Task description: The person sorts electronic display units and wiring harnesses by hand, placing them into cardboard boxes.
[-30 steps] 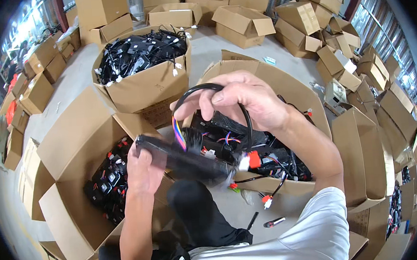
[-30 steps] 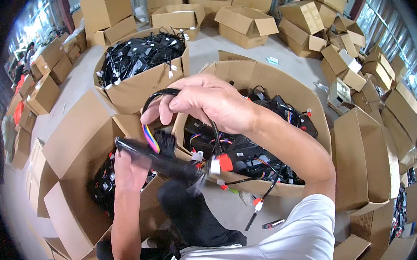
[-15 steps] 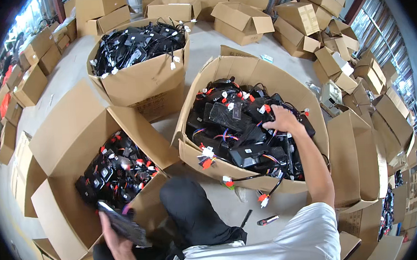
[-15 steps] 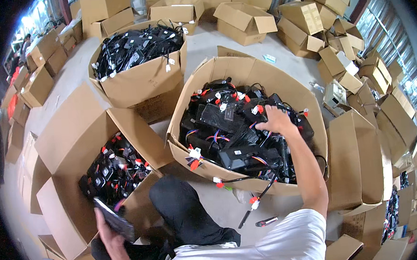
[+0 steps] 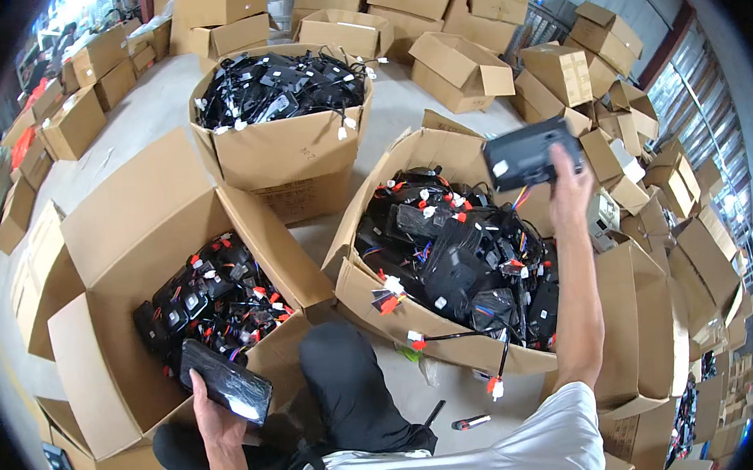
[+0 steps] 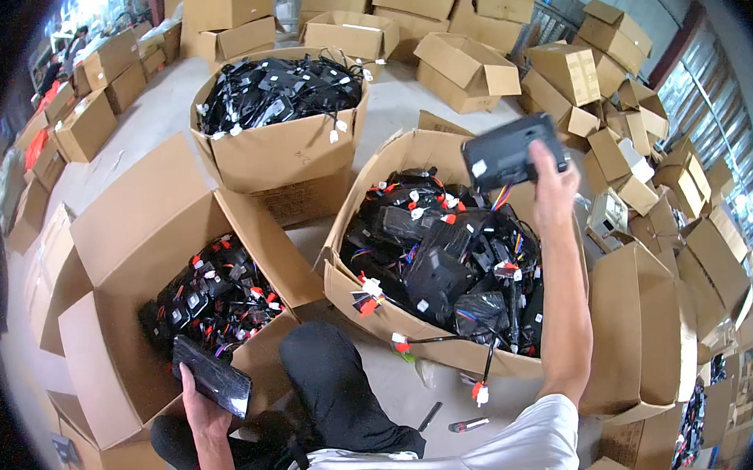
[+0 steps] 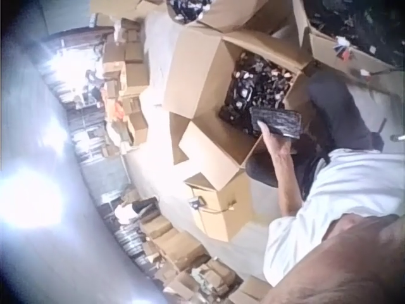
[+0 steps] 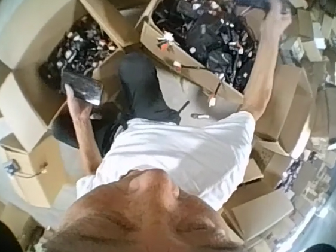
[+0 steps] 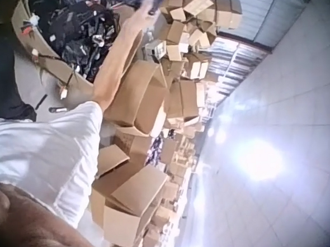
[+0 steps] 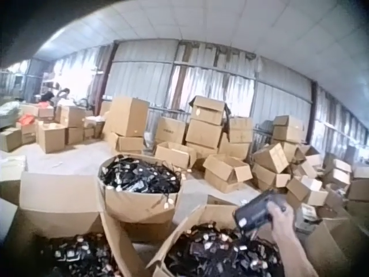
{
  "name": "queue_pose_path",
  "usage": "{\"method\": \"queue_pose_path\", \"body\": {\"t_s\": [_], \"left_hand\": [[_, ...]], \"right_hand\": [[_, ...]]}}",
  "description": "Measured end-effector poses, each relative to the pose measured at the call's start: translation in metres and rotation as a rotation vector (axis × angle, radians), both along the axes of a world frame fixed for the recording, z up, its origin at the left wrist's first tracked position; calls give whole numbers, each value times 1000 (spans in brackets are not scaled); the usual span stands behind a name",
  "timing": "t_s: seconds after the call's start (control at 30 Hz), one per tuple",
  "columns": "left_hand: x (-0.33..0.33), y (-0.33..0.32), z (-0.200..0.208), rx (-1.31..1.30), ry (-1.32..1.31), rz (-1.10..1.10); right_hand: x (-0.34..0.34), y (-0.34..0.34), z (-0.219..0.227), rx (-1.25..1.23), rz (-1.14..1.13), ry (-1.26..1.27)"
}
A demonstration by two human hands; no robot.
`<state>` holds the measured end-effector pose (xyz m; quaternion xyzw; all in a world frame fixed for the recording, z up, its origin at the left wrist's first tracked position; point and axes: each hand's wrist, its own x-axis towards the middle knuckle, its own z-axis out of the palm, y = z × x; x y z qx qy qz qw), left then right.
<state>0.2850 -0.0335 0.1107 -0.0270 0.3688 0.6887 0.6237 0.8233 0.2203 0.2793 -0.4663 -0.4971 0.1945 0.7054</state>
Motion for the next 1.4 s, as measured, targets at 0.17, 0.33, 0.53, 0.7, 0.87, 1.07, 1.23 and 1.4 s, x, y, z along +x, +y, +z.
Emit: {"method": "queue_pose_path", "body": {"t_s": [0.17,0.33,0.53,0.7,0.87,1.07,1.23,1.4], "left_hand": [[-5,2,16,1,18,-16],[-12,-5,14,107,146,66],[-3,11,34,72,161,-21],[3,17,32,111,515,-141],[10,4,42,315,558,-144],[-10,-15,61,395,581,-191],[-20,-16,51,404,568,-207],[-33,-22,49,312,430,-357]], "right_hand": [[-72,-9,108,526,-23,138],[-93,18,170,702,-66,124],[-194,-39,116,33,569,26],[-329,-98,18,-525,1057,-435],[-379,-121,-47,-578,1231,-155],[-401,-130,-67,-573,1196,-81],[-414,-142,-78,-535,1119,-6],[-421,-126,-101,-123,958,-488]]}}
